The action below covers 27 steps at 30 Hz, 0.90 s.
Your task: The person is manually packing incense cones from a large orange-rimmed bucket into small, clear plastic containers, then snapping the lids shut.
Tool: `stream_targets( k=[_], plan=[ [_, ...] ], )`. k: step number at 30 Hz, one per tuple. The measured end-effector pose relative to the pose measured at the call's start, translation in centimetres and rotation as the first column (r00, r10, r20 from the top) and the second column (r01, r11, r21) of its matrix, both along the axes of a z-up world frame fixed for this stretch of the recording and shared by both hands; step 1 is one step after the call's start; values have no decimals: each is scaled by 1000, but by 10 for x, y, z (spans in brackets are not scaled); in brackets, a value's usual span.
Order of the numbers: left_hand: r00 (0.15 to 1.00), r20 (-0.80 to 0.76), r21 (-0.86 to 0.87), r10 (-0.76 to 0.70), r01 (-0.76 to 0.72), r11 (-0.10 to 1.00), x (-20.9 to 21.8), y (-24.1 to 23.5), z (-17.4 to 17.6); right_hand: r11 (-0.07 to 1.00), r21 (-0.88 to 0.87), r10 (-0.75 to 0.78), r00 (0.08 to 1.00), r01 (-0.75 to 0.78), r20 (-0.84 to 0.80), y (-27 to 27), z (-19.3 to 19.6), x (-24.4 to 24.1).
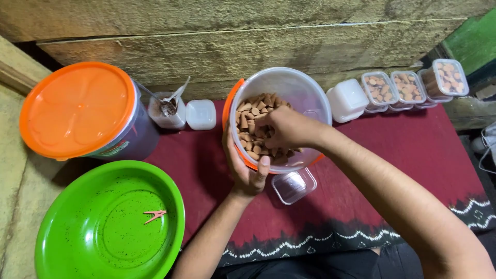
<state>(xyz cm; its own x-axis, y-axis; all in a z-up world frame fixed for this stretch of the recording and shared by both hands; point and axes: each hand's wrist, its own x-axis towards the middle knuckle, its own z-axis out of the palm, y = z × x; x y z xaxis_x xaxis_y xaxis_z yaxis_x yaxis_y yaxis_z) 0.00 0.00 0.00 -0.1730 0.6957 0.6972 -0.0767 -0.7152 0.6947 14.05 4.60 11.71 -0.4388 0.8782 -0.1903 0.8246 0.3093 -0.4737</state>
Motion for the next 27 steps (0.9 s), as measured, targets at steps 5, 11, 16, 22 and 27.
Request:
stream_targets(
  k=[5,11,16,22,27],
  plan=[
    [999,13,-8,-45,45,999,2,1,-8,987,162,27,981,4,-191,-15,58,33],
    [991,-12,-101,-132,131,986,-2,-11,4,951,274,-68,958,147,-280,-92,135,95],
    [993,-33,-91,-116,113,989,1,-7,10,920,201,-295,931,338,-214,-148,58,155],
    [998,-16,-25,-54,54,998,7,0,8,839,59,-524,833,541,-177,-158,-89,170],
    [996,-78,13,-32,33,999,7,1,10,789,-26,-612,789,614,48,-154,-123,161]
  ],
)
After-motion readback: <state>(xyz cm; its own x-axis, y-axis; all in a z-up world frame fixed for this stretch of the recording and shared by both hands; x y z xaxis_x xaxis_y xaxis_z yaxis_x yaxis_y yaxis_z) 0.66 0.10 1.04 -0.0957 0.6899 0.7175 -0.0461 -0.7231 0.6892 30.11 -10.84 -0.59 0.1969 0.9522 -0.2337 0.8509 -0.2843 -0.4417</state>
